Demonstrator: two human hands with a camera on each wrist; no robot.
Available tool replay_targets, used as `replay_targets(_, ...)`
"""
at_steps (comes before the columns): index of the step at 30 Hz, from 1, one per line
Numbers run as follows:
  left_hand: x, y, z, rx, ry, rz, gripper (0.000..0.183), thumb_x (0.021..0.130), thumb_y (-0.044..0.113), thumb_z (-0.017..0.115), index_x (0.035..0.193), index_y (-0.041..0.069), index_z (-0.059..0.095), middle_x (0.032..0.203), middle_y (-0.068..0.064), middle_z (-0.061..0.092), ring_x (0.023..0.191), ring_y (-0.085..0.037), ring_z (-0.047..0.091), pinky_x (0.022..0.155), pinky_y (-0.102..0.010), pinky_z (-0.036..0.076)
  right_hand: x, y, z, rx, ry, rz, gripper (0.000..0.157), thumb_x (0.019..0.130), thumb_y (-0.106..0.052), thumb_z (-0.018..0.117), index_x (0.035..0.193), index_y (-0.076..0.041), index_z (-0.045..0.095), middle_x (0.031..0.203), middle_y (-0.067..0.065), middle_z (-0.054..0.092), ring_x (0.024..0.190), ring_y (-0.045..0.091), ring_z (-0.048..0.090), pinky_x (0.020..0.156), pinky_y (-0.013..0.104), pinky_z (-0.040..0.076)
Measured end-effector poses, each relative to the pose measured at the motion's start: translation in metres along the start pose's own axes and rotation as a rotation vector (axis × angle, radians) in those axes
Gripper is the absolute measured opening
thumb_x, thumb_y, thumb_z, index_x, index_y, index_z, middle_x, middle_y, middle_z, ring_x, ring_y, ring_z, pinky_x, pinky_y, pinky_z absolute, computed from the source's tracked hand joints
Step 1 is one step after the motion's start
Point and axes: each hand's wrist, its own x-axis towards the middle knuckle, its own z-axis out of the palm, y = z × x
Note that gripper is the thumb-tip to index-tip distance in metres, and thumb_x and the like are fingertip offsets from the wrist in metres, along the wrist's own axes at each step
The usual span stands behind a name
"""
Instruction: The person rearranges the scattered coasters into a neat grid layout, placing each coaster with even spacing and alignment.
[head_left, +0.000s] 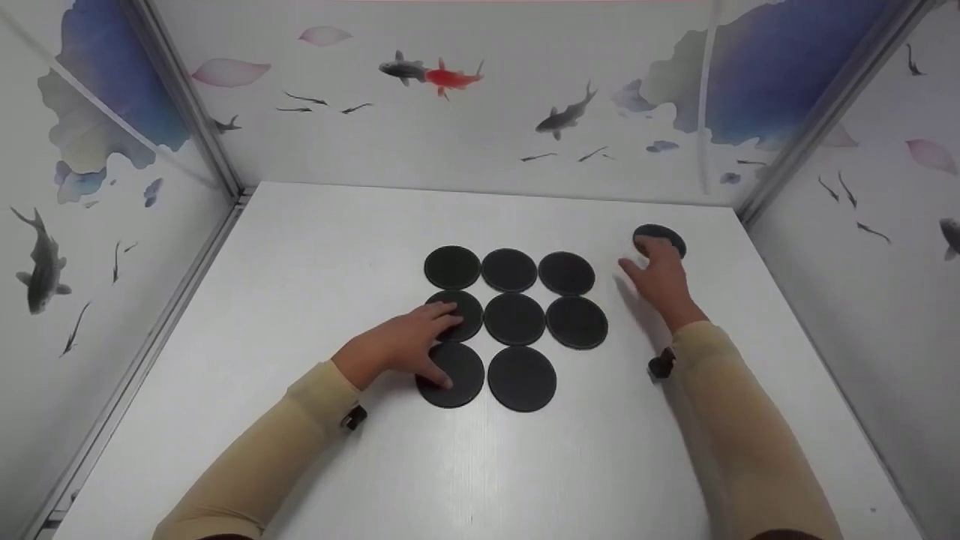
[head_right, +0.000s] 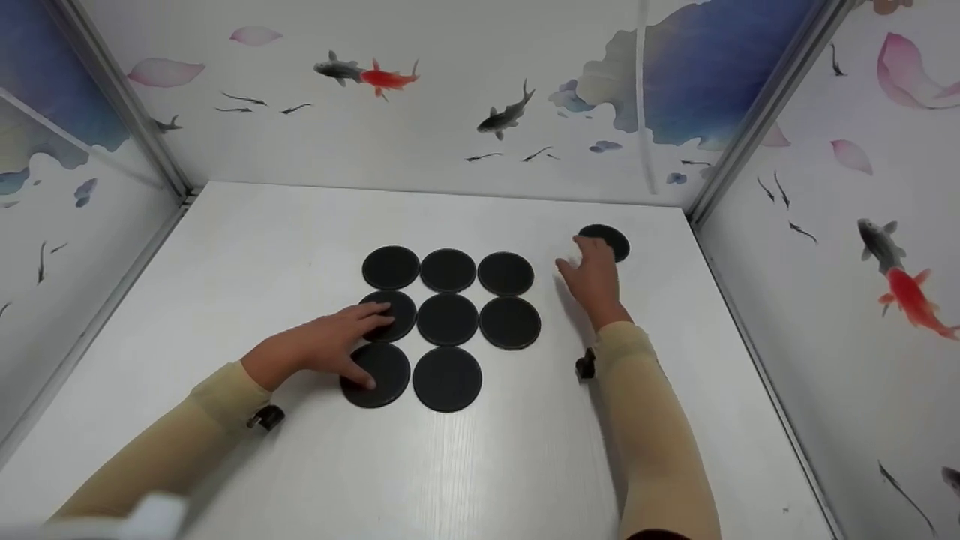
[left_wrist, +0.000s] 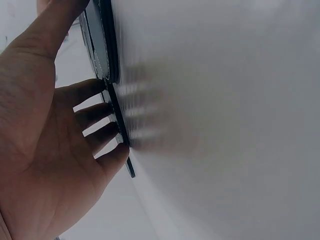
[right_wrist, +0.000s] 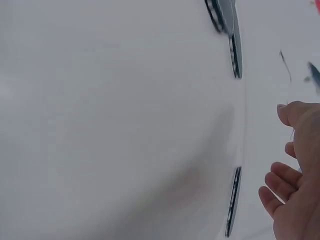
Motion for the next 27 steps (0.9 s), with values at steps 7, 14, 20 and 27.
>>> replay_targets(7, 0.002, -0.002, 0.001, 0.018, -0.001, -0.003, 0.115, 0.083, 0.061, 0.093, 0.173, 0.014, 0.039, 0.183, -0.007, 0.022, 0.169, -0.030, 0.018, 0.132, -0.048, 0.030, 0.024, 0.032, -0.018, -0.133, -0.035, 0.182, 0.084, 0.107, -0.043, 0.071, 0.168, 0.004, 0.037, 0.168, 0.039, 0.028, 0.155, 0.060, 0.029, 0.127, 0.071, 0.027)
replay_targets(14, -0.001, -0.001, 0.000, 0.003, 0.004, 0.008, 0.114, 0.083, 0.060, 0.093, 0.172, 0.013, 0.039, 0.183, -0.008, 0.023, 0.169, -0.030, 0.018, 0.132, -0.049, 0.032, 0.007, 0.017, -0.031, -0.090, -0.049, 0.264, 0.094, 0.108, -0.054, 0.067, 0.171, 0.004, 0.028, 0.169, 0.043, 0.023, 0.157, 0.063, 0.023, 0.127, 0.075, 0.022)
replay_targets(20, -0.003, -0.001, 0.000, -0.007, 0.010, 0.009, 0.114, 0.083, 0.059, 0.094, 0.172, 0.012, 0.040, 0.183, -0.008, 0.024, 0.169, -0.031, 0.019, 0.131, -0.050, 0.033, -0.004, -0.006, -0.035, -0.024, -0.070, 0.320, 0.103, 0.105, -0.068, 0.059, 0.174, -0.001, 0.024, 0.172, 0.041, 0.020, 0.160, 0.061, 0.020, 0.127, 0.074, 0.022)
replay_targets(27, 0.000, -0.002, 0.001, -0.005, 0.007, 0.011, 0.115, 0.083, 0.060, 0.093, 0.173, 0.013, 0.039, 0.183, -0.008, 0.023, 0.169, -0.030, 0.018, 0.131, -0.049, 0.032, -0.002, -0.010, -0.031, -0.021, -0.055, 0.348, 0.102, 0.104, -0.067, 0.060, 0.175, -0.003, 0.025, 0.174, 0.040, 0.018, 0.161, 0.060, 0.017, 0.129, 0.073, 0.021)
